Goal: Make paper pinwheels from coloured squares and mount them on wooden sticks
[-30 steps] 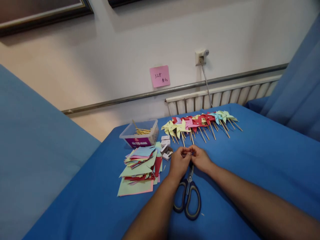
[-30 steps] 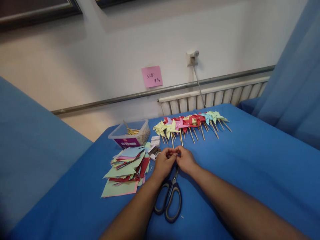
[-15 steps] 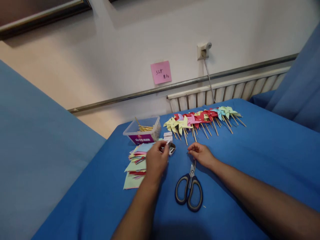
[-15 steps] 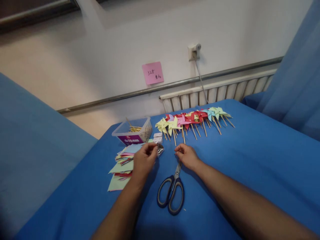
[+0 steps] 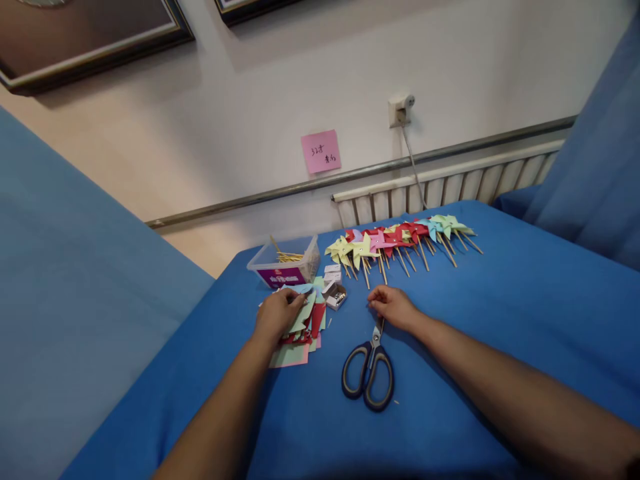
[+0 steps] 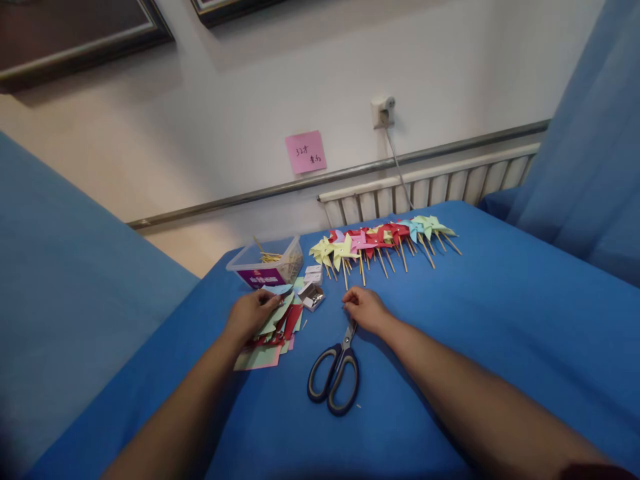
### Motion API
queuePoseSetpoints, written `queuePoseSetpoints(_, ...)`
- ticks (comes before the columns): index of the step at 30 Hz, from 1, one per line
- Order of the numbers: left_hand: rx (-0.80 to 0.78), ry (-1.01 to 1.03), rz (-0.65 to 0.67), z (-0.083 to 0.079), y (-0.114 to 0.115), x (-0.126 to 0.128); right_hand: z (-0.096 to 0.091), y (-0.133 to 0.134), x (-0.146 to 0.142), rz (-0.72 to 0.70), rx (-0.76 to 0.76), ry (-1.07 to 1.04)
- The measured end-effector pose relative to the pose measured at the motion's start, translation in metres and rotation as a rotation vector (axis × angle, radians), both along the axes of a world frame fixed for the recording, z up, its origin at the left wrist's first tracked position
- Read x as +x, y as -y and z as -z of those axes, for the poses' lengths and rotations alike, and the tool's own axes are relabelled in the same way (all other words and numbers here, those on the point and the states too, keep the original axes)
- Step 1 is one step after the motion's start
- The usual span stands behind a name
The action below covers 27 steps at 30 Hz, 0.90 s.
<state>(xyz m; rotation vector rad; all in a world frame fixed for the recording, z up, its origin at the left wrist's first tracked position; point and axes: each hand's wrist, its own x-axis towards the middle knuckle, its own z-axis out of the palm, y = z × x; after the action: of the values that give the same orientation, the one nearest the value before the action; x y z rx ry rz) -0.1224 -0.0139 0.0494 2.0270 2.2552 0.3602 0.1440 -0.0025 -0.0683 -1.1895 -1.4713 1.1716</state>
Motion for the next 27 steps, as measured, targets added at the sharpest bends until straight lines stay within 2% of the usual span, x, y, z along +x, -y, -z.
queuePoseSetpoints(5,0.02,0.167,-0.063,-0.004,0.005,-0.016,-0.001,0.0,0.0,-0.004,0.037,0.06)
queuePoseSetpoints(10,-0.011,0.162,-0.064,-0.005,0.006,-0.024,-0.002,0.001,0.001,-0.013,0.06,0.098)
queuePoseSetpoints(27,0.059,-0.033,-0.117,0.003,0.014,0.006,0.0,0.0,0.003,-0.05,0.09,0.158)
